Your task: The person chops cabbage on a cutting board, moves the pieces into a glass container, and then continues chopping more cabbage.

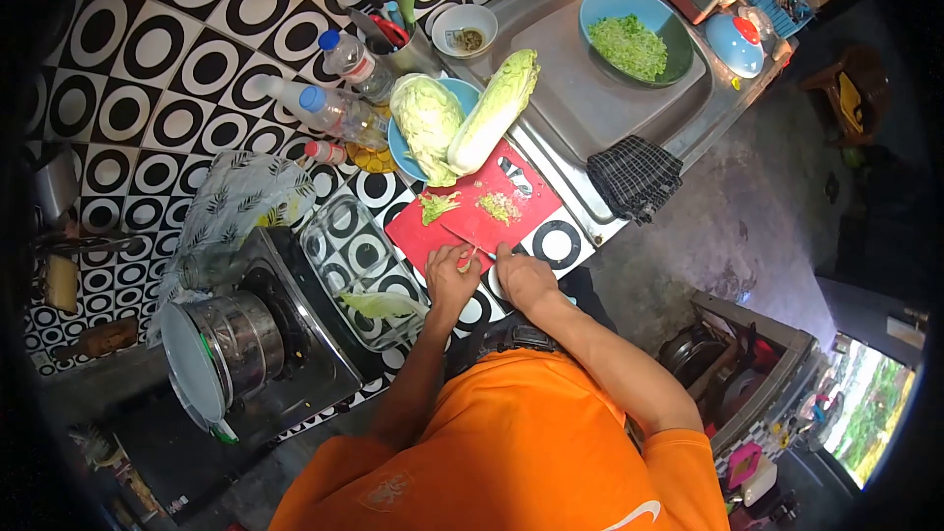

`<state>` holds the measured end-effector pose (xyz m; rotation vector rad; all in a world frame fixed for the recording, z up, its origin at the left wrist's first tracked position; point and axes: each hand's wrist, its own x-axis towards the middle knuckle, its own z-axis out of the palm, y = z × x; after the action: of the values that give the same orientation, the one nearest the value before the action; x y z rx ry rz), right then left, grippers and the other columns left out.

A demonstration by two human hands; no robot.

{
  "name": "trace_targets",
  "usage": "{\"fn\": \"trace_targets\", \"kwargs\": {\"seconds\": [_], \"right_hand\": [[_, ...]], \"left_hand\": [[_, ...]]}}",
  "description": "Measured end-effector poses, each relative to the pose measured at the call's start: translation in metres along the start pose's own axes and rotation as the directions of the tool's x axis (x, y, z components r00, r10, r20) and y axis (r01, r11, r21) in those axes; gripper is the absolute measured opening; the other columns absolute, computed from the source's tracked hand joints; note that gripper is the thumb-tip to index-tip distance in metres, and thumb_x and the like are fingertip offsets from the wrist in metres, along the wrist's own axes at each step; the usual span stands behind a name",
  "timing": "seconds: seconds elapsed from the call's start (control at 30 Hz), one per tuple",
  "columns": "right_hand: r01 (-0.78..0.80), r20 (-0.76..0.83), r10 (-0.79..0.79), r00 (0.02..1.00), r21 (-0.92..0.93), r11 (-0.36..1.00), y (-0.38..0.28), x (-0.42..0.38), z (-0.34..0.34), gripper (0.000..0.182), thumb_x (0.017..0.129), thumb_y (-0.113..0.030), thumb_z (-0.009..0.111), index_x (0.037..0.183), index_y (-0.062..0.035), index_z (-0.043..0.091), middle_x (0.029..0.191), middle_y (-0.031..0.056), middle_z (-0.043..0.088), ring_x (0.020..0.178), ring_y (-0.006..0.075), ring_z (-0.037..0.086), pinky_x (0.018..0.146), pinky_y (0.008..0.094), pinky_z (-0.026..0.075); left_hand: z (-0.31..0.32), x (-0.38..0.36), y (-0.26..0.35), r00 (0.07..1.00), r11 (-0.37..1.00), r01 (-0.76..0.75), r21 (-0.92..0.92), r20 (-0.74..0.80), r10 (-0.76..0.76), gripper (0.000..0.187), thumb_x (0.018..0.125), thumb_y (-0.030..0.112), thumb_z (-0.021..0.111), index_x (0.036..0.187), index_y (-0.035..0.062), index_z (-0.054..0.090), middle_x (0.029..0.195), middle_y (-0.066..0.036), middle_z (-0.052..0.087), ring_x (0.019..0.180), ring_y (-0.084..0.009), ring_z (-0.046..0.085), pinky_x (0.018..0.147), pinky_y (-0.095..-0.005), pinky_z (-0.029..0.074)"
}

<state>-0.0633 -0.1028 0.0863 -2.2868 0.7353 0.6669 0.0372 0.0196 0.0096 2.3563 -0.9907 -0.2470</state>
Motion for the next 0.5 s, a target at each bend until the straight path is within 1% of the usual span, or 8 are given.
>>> {"fn": "trace_targets", "kwargs": {"seconds": [0.03,0.23,0.33,0.43,0.5], "right_hand": [[-0.015,0.004,0.015,1.000,-0.001,1.000,-0.004,-0.004,-0.005,0.020,0.087,-0.007,0.047,0.104,0.0043,0.048,0.091,0.0263,0.066,0.087,0.0391,0.066,0.074,0.0459,0.053],[-0.020,0.021,0.020,1.000,0.018,1.000,0.003,-0.017,0.002,0.024,0.088,-0.007,0.045,0.109,0.0049,0.047,0.090,0.0251,0.067,0.086,0.0376,0.067,0.073,0.0448,0.054],[-0.025,0.025,0.025,0.999,0.010,1.000,0.014,-0.015,0.016,0.024,0.088,-0.007,0.044,0.110,0.0049,0.046,0.089,0.0244,0.067,0.085,0.0370,0.067,0.072,0.0449,0.054],[0.010,-0.071,-0.008,0.997,0.028,1.000,0.028,-0.006,0.038,0.037,0.079,-0.009,0.061,0.107,0.0042,0.042,0.079,0.0229,0.066,0.076,0.0380,0.067,0.066,0.0467,0.053],[0.005,-0.057,-0.004,0.998,0.026,1.000,0.034,-0.002,0.044,0.037,0.078,-0.009,0.062,0.107,0.0037,0.042,0.079,0.0228,0.066,0.076,0.0386,0.067,0.066,0.0470,0.053]], "left_hand": [[0.000,0.000,-0.003,1.000,1.000,-0.023,-0.003,-0.001,0.023,0.019,0.074,0.013,0.067,0.091,0.0064,0.071,0.084,-0.009,0.064,0.083,-0.0286,0.058,0.077,-0.0398,0.046],[0.006,0.002,-0.013,1.000,0.998,-0.029,-0.048,-0.009,0.029,0.013,0.073,0.011,0.068,0.083,0.0048,0.072,0.080,-0.011,0.067,0.076,-0.0292,0.059,0.073,-0.0396,0.047],[0.011,0.002,-0.018,0.998,0.997,0.027,-0.072,0.055,-0.023,0.017,0.076,0.017,0.067,0.089,0.0096,0.074,0.082,-0.009,0.065,0.082,-0.0296,0.058,0.079,-0.0416,0.045],[0.012,0.002,-0.017,0.999,0.998,0.021,-0.067,0.042,-0.018,0.016,0.076,0.017,0.067,0.088,0.0101,0.074,0.081,-0.008,0.065,0.083,-0.0287,0.057,0.079,-0.0413,0.044],[0.011,0.001,-0.016,0.999,0.998,0.018,-0.060,0.050,-0.015,0.015,0.076,0.017,0.067,0.088,0.0107,0.074,0.082,-0.007,0.065,0.084,-0.0281,0.057,0.079,-0.0411,0.044]]}}
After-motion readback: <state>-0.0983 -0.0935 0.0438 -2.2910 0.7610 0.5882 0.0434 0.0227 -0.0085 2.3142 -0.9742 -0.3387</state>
